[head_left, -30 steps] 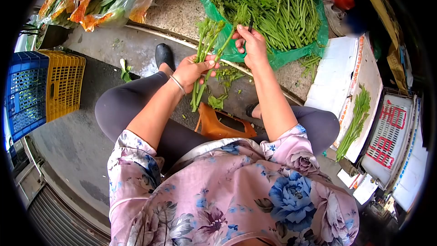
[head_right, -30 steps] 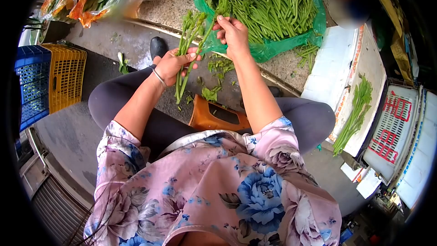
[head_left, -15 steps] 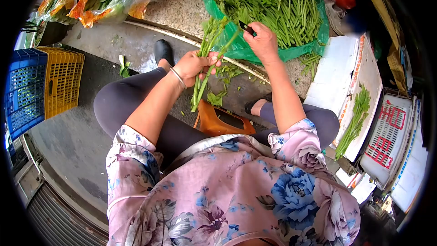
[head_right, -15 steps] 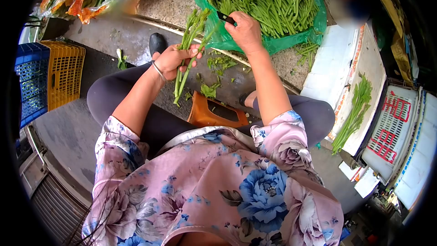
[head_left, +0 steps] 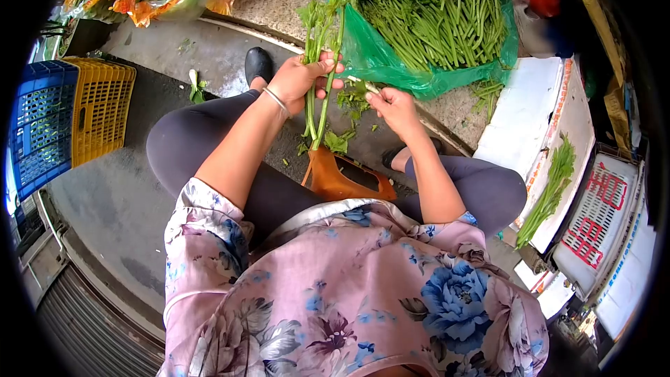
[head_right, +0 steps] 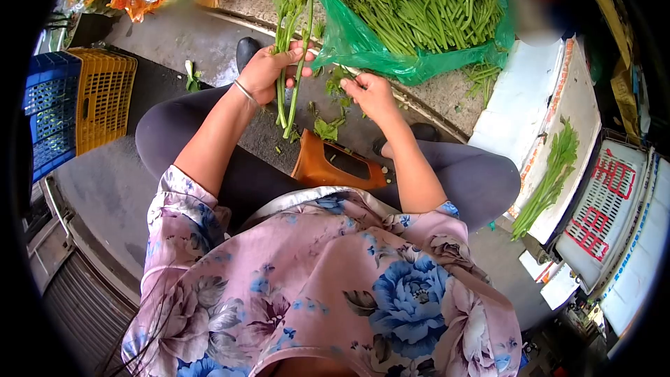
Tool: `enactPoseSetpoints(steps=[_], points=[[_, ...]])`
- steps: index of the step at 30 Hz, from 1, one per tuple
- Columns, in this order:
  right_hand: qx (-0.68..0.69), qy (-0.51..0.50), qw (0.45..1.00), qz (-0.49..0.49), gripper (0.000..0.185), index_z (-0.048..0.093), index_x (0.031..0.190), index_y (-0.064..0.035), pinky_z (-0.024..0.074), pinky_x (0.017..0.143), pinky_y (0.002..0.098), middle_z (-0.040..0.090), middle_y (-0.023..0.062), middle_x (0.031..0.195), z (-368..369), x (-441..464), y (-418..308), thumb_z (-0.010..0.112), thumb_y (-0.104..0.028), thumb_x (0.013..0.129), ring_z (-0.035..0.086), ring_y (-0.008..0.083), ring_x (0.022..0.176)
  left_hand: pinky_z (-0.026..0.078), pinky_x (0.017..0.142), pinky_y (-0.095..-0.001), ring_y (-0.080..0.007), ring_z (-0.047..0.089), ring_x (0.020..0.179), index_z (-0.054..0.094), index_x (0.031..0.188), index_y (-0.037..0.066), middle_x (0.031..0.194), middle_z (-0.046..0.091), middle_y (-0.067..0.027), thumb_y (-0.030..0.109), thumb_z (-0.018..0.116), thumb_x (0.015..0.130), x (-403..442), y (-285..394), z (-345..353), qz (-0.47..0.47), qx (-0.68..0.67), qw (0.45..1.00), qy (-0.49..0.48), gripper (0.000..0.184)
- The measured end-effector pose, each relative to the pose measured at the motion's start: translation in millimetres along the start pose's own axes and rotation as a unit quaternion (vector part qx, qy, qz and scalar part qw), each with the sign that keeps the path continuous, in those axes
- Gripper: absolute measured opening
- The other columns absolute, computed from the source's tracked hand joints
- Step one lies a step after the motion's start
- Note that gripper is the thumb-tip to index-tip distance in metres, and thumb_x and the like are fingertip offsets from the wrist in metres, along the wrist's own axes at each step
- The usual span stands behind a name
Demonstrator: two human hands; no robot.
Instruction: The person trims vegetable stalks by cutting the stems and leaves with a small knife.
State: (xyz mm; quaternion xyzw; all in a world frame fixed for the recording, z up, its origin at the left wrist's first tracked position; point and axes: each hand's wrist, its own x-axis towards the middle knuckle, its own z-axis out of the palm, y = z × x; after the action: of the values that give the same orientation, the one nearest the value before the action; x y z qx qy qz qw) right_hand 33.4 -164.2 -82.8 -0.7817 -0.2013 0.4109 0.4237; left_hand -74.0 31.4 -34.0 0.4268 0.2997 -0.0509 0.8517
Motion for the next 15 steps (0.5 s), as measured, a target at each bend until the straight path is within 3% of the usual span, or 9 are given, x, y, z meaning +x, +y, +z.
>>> enactPoseSetpoints(steps=[2,4,5,9,15], points=[[0.056,-0.080,0.994,0.052,0.029,0.058,0.077,-0.0029,0.0306,0.045,0.0171,0.051,-0.0015,0.062,17,-14,8,0.057,-0.032,0.083,0.039,0.0027,0.050,0.039,0.047,-0.0205,-0.0140,0.060,0.071,0.051,0.101,0.002,0.089,0.060,-0.0058,0.009,0.048,0.086,1,-1,-2,0.005,-0.020,0.999,0.039,0.017],[0.224,-0.196,0.950,0.097,0.037,0.058,0.092,-0.0005,0.0283,0.044,0.0162,0.050,-0.0014,0.064,18,-38,-11,0.049,-0.036,0.086,0.036,0.0029,0.049,0.043,0.049,-0.0214,-0.0158,0.061,0.074,0.051,0.100,0.003,0.090,0.060,-0.0065,0.009,0.048,0.086,1,-3,-5,0.008,-0.015,0.999,0.048,0.016],[0.237,-0.245,0.937,0.079,0.042,0.054,0.106,0.0001,0.0271,0.044,0.0151,0.050,-0.0010,0.066,19,-44,-13,0.044,-0.037,0.089,0.035,0.0025,0.049,0.043,0.050,-0.0217,-0.0161,0.061,0.077,0.051,0.100,0.005,0.092,0.060,-0.0056,0.011,0.047,0.087,0,-1,-3,0.001,-0.011,0.998,0.059,0.015],[0.276,-0.358,0.891,0.055,0.045,0.044,0.120,0.0003,0.0271,0.045,0.0138,0.048,-0.0022,0.066,25,-51,-21,0.045,-0.032,0.089,0.035,0.0011,0.051,0.048,0.056,-0.0247,-0.0209,0.062,0.081,0.049,0.100,0.007,0.097,0.059,-0.0070,0.012,0.047,0.087,0,-1,-1,-0.005,0.007,0.998,0.057,0.014],[0.267,-0.361,0.885,0.124,0.036,0.052,0.115,-0.0036,0.0241,0.040,0.0148,0.046,-0.0065,0.065,34,-47,-27,0.051,-0.025,0.086,0.030,0.0007,0.047,0.051,0.058,-0.0271,-0.0231,0.062,0.081,0.048,0.100,0.006,0.096,0.059,-0.0086,0.011,0.046,0.088,-2,-2,1,-0.003,0.013,0.998,0.054,0.014]])
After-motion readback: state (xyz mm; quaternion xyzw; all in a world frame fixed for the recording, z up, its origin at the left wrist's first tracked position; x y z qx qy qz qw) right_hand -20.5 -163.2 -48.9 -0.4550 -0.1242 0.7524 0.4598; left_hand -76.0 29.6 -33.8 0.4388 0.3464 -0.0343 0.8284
